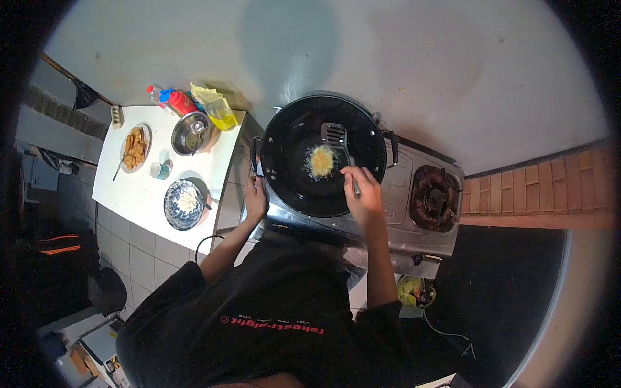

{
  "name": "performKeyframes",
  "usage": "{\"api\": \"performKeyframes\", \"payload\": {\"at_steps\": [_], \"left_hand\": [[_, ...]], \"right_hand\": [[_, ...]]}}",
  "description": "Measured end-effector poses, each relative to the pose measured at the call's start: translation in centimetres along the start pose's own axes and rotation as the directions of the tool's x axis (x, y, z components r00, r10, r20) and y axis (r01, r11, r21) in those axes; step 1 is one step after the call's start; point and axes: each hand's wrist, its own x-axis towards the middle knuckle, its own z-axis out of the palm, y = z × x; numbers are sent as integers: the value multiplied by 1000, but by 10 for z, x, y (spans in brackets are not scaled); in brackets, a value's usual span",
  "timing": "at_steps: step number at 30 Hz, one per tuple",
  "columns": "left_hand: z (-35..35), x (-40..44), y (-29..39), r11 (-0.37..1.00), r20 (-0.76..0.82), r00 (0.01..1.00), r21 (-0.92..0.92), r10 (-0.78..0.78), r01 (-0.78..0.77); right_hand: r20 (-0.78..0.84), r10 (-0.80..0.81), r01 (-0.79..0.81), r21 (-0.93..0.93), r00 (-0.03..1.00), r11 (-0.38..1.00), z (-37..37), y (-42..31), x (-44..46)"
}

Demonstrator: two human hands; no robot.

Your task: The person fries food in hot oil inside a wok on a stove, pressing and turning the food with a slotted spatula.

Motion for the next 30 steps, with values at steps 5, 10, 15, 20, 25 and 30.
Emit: {"api": "performKeyframes", "payload": {"at_steps": [5, 10, 15, 20, 25, 30], "left_hand": [[1, 0, 2, 1000, -21, 1000, -2, 2, -2], [0, -1, 3, 1000, -35, 999, -29, 9, -10], [1, 0, 1, 999, -25, 1000, -48, 1, -2], [2, 0, 1, 999, -46, 999, -33, 25, -26], [1, 0, 1, 1000, -29, 999, -9, 19, -20], [-1, 1, 1, 997, 43, 997, -19, -69, 70]], "right_hand": [[13, -21, 21, 11, 1000, 1000, 0, -4, -1], [-75, -81, 75, -74, 994, 994, -3, -4, -1], [-130, 69, -77, -57, 989, 995, -5, -7, -10], [-150, -1, -10, -73, 989, 997, 5, 2, -16], [-167, -91, 88, -29, 982, 996, 16, -2, -18], [-186, -99, 93, -41, 978, 995, 15, -4, -18]]}}
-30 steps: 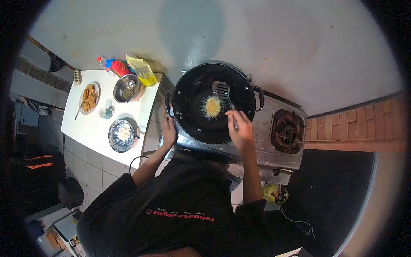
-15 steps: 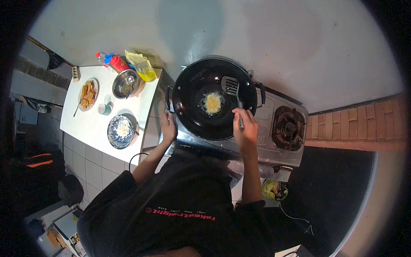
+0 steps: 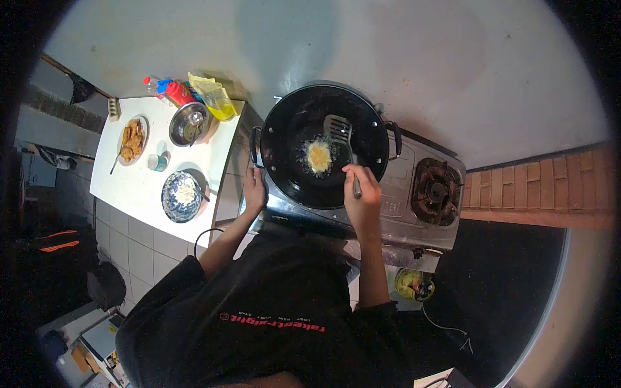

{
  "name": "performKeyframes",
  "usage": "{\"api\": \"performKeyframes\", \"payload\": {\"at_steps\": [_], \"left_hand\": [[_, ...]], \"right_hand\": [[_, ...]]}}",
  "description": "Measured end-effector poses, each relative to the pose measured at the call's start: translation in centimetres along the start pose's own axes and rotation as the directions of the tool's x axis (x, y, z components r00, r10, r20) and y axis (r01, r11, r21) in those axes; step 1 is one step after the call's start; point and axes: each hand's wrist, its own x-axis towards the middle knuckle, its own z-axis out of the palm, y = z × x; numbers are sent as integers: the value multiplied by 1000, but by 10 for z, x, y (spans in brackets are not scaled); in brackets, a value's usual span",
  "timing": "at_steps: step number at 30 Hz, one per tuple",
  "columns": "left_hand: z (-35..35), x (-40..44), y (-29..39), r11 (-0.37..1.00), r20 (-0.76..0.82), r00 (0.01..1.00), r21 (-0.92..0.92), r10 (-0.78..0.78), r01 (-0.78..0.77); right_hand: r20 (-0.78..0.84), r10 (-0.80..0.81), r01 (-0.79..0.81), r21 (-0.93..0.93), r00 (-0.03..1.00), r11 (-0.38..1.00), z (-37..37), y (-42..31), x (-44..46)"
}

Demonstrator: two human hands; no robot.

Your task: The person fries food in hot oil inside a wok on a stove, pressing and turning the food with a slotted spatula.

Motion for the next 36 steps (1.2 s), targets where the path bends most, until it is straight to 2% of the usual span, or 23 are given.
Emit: {"api": "performKeyframes", "payload": {"at_steps": [2, 4, 5, 7, 11, 13, 16, 19, 23, 25, 28, 31, 36], "left_hand": [[1, 0, -1, 1000, -7, 1000, 0, 10, -10], [3, 0, -4, 994, -71, 992, 22, 109, -108], [5, 0, -6, 994, -71, 992, 21, 108, -107], [6, 1, -7, 995, -75, 992, 25, 98, -97], [6, 2, -9, 995, -58, 993, 35, 99, -97], [6, 2, -9, 996, -54, 995, 22, 85, -84], [6, 2, -8, 995, -65, 993, 8, 96, -95], [6, 2, -8, 996, -62, 994, 10, 88, -88], [5, 2, -8, 995, -64, 993, 3, 95, -95], [5, 1, -7, 997, -58, 996, -2, 74, -75], [4, 0, -3, 996, -67, 994, 15, 84, -83], [3, 0, -1, 997, -67, 995, 12, 80, -79], [4, 0, -2, 997, -73, 994, 8, 78, -77]], "right_hand": [[-24, 4, -5, -22, 1000, 1000, -4, -1, 0], [-64, 44, -48, -51, 997, 998, -10, -4, 0], [-63, 43, -46, -52, 997, 998, -12, -3, -3], [-85, 137, -143, -64, 987, 988, -16, 0, -7], [-90, 174, -180, -61, 981, 982, -15, 2, -13], [-158, 44, -60, -98, 987, 993, -10, 3, -15], [-153, 31, -62, -206, 988, 977, -5, 5, -16], [-134, 60, -91, -238, 989, 967, -4, -1, -14], [-110, 41, -65, -224, 993, 972, -1, -2, -14], [-64, 36, -46, -157, 997, 986, -2, -7, -12], [-31, 33, -39, -189, 999, 981, -2, -5, -13], [-53, -27, 17, -187, 998, 982, -1, -1, -12], [-102, -40, 20, -196, 994, 980, -2, -3, -12]]}}
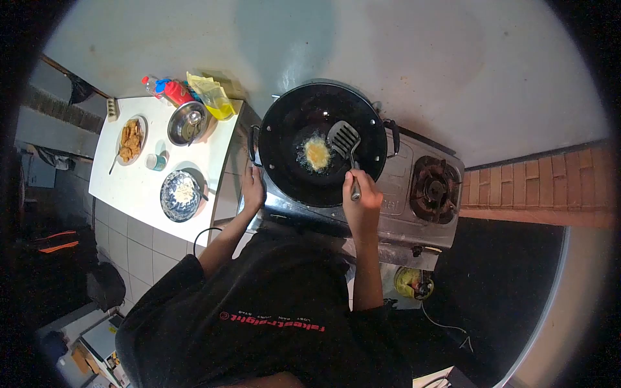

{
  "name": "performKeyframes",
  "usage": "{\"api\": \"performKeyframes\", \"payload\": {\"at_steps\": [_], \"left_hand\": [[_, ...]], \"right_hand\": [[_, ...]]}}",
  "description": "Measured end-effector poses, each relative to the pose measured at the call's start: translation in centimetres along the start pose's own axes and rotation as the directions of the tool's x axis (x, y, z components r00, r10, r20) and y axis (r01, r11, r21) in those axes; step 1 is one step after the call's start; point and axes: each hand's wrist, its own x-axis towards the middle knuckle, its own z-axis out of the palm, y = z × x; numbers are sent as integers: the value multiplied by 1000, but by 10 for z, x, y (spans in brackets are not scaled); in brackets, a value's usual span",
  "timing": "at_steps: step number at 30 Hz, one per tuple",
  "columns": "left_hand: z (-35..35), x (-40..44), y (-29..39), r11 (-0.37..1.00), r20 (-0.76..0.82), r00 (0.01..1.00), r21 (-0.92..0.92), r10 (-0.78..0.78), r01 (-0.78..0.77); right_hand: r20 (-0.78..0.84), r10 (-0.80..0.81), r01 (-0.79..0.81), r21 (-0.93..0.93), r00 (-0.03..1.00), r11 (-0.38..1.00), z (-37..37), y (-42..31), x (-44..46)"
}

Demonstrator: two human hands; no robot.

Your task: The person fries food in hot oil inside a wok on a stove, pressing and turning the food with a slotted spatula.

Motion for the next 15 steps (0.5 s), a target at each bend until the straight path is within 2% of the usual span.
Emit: {"api": "performKeyframes", "payload": {"at_steps": [2, 5, 6, 7, 8, 10, 15], "left_hand": [[2, 1, -2, 1000, 1, 1000, -10, 15, -15], [1, 1, -1, 1000, 12, 1000, -12, 6, -6], [1, 1, -1, 1000, 18, 1000, -8, 3, -3], [1, 1, -2, 1000, 23, 1000, -3, 0, 0], [1, 1, -2, 1000, 23, 1000, -3, 1, -1], [0, 0, 0, 1000, 16, 1000, -21, -2, 2], [-1, 1, 1, 999, 25, 1000, -29, -14, 15]], "right_hand": [[-24, 3, -4, -26, 1000, 1000, 0, 1, -1], [-104, 71, -65, 55, 992, 996, 2, 6, -9], [-36, 328, -305, 280, 944, 910, 3, 8, -13], [87, 543, -515, 468, 835, 718, 3, 9, -17], [86, 542, -514, 469, 836, 718, 3, 10, -19], [195, 596, -567, 624, 779, 538, 1, 2, -20], [241, 568, -584, 589, 787, 559, 5, -3, -26]]}}
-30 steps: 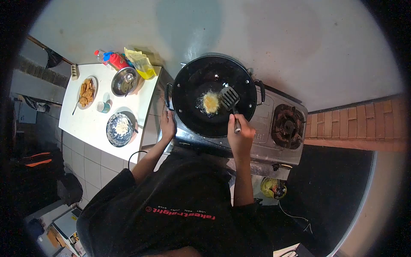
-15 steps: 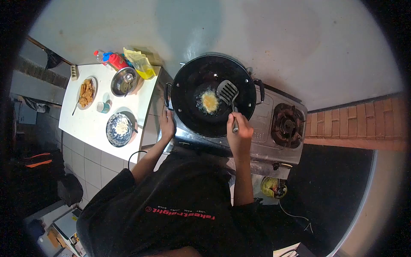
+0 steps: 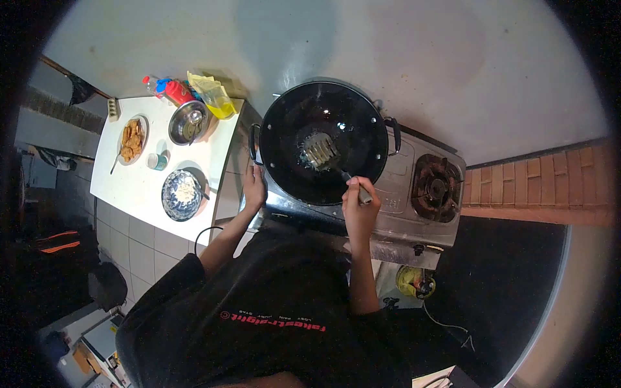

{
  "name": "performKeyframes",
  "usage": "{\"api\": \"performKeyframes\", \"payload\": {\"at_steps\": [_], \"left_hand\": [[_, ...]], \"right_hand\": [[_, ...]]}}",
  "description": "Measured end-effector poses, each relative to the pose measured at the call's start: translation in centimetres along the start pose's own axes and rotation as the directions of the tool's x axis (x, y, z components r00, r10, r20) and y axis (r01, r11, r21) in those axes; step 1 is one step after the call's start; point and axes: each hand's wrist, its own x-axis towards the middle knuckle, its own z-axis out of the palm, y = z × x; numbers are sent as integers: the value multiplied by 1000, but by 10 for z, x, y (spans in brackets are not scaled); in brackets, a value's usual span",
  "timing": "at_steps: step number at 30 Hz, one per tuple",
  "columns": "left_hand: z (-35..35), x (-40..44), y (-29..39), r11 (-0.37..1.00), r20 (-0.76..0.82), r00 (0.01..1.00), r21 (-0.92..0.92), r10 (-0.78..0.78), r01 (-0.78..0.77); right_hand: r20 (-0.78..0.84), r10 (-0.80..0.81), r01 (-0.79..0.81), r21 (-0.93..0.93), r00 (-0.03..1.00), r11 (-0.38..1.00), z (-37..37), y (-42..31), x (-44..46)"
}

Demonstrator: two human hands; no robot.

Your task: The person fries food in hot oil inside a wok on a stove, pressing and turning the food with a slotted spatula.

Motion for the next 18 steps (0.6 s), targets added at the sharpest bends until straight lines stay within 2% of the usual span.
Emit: {"api": "performKeyframes", "payload": {"at_steps": [7, 14, 17, 18], "left_hand": [[0, -1, 1, 1000, -2, 1000, 20, -12, 12], [3, 2, -8, 999, 11, 1000, 43, -1, 0], [8, 5, -21, 999, 17, 999, 32, 34, -35], [10, 5, -25, 997, 19, 998, 53, 56, -57]], "right_hand": [[47, 54, -52, -48, 997, 998, 5, -3, -3], [60, 39, -35, -67, 997, 997, 2, -2, 2], [-5, 24, -24, -25, 1000, 999, 0, 0, 6], [-11, -49, 48, -89, 999, 995, -2, 1, 7]]}}
